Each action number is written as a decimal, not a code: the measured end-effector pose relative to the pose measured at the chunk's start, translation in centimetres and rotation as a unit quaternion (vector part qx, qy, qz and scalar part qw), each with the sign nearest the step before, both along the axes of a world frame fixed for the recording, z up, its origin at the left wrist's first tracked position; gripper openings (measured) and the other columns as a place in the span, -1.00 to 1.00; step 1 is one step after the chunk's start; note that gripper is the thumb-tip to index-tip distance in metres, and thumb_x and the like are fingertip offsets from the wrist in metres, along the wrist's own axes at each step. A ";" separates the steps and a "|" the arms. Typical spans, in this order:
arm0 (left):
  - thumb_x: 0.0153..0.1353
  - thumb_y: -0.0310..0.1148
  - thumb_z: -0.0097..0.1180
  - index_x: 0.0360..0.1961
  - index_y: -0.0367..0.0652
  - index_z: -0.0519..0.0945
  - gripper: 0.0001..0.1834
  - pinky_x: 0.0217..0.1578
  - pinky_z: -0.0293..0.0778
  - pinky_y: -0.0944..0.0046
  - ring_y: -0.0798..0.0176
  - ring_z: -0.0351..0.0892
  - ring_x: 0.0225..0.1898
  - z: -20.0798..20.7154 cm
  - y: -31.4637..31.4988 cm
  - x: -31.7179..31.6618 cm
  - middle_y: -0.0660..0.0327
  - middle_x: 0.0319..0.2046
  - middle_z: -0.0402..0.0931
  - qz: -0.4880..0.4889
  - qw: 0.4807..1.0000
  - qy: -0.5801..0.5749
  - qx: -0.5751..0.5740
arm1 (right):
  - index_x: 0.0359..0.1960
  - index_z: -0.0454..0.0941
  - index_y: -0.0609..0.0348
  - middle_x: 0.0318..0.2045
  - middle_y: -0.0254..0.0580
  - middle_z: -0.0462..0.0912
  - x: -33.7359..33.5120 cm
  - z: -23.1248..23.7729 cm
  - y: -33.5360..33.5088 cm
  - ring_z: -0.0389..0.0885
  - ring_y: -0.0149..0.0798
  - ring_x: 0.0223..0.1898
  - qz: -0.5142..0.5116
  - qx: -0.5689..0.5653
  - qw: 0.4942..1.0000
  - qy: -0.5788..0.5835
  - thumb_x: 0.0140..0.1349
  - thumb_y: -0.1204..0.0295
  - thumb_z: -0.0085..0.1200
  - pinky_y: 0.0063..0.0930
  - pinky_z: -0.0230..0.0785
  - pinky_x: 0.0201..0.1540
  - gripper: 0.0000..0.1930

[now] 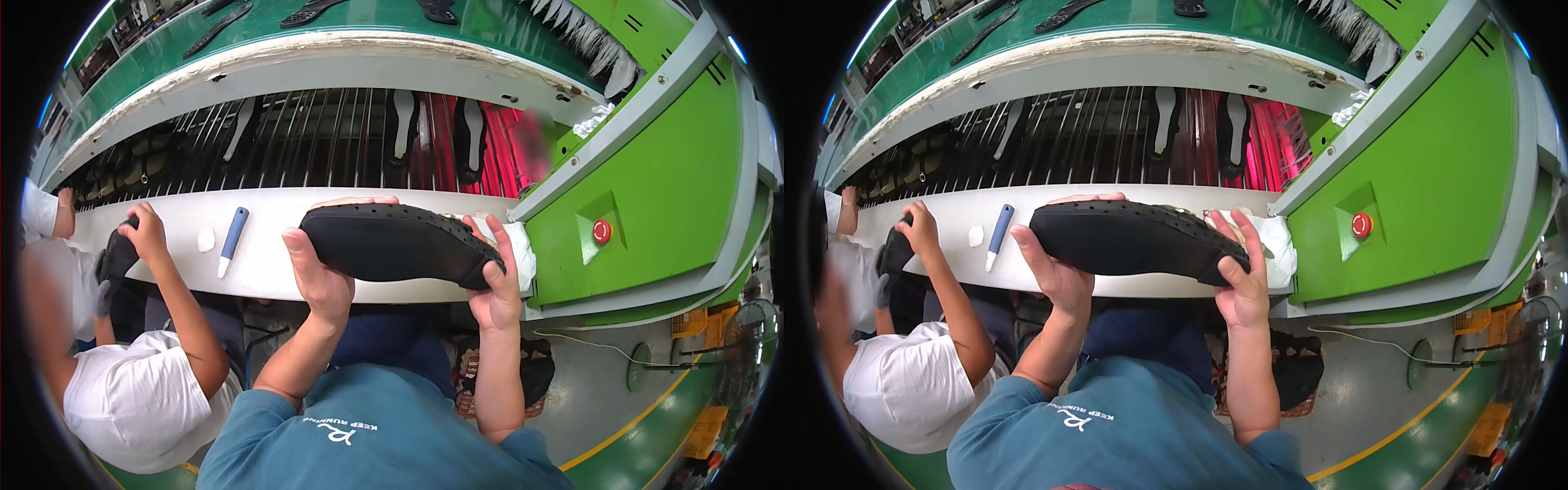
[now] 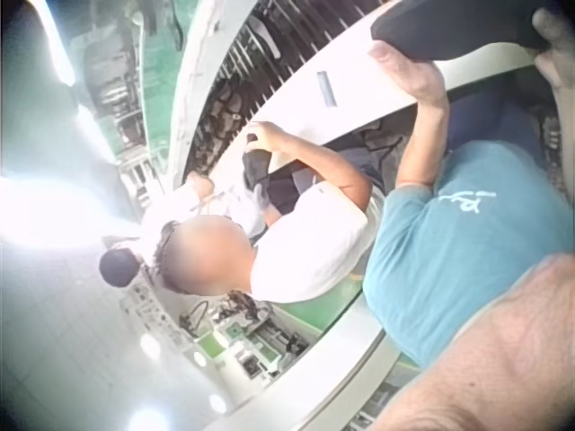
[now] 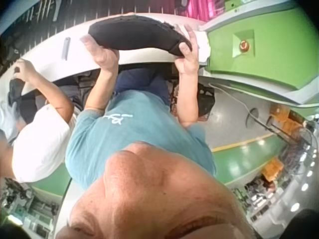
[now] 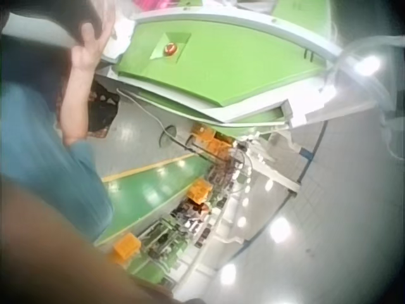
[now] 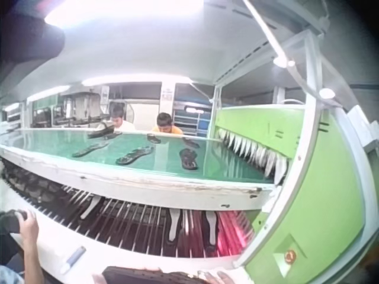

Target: The person picks up black shoe soles and green uppers from a conveyor belt and assembles them by hand. They press the components together, inspect the fit, and place the finished shoes back onto the belt.

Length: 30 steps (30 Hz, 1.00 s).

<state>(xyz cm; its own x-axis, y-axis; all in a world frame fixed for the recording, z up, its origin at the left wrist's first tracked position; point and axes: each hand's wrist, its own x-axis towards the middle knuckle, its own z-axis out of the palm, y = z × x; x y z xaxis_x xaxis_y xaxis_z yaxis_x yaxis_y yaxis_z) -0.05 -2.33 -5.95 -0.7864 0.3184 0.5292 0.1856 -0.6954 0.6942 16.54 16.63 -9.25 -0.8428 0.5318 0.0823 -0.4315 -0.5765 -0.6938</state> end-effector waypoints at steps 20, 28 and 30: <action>0.63 0.40 -0.50 0.22 -0.39 0.57 -0.02 0.23 0.66 -0.21 -0.24 0.77 0.11 4.1 0.2 -3.2 -0.32 0.05 0.73 -0.110 0.994 0.018 0.021 | 0.45 0.43 0.18 0.53 0.11 0.44 -0.1 3.5 -1.5 0.53 0.06 0.47 -0.140 0.086 0.986 0.041 0.12 0.40 0.66 0.07 0.34 0.60 -0.13; 0.64 -0.18 0.15 0.20 -0.32 0.69 -0.60 0.09 0.68 0.15 0.13 0.81 0.07 -1.9 1.3 -13.3 0.01 0.02 0.81 0.037 0.969 0.086 -0.229 | 0.48 0.37 0.23 0.47 0.22 0.46 -11.3 20.7 -1.3 0.49 0.24 0.48 -0.461 0.417 0.752 0.218 0.22 0.41 0.58 0.30 0.33 0.56 -0.17; 0.54 -0.24 0.30 0.04 -0.29 0.76 -0.70 -0.02 0.71 0.20 0.16 0.85 -0.08 -5.6 1.8 -15.6 0.07 -0.13 0.84 0.109 0.926 0.108 -0.345 | 0.37 0.55 0.17 0.42 0.18 0.51 -17.4 24.5 0.3 0.44 0.26 0.50 -0.597 0.541 0.547 0.230 0.27 0.29 0.53 0.28 0.26 0.57 -0.34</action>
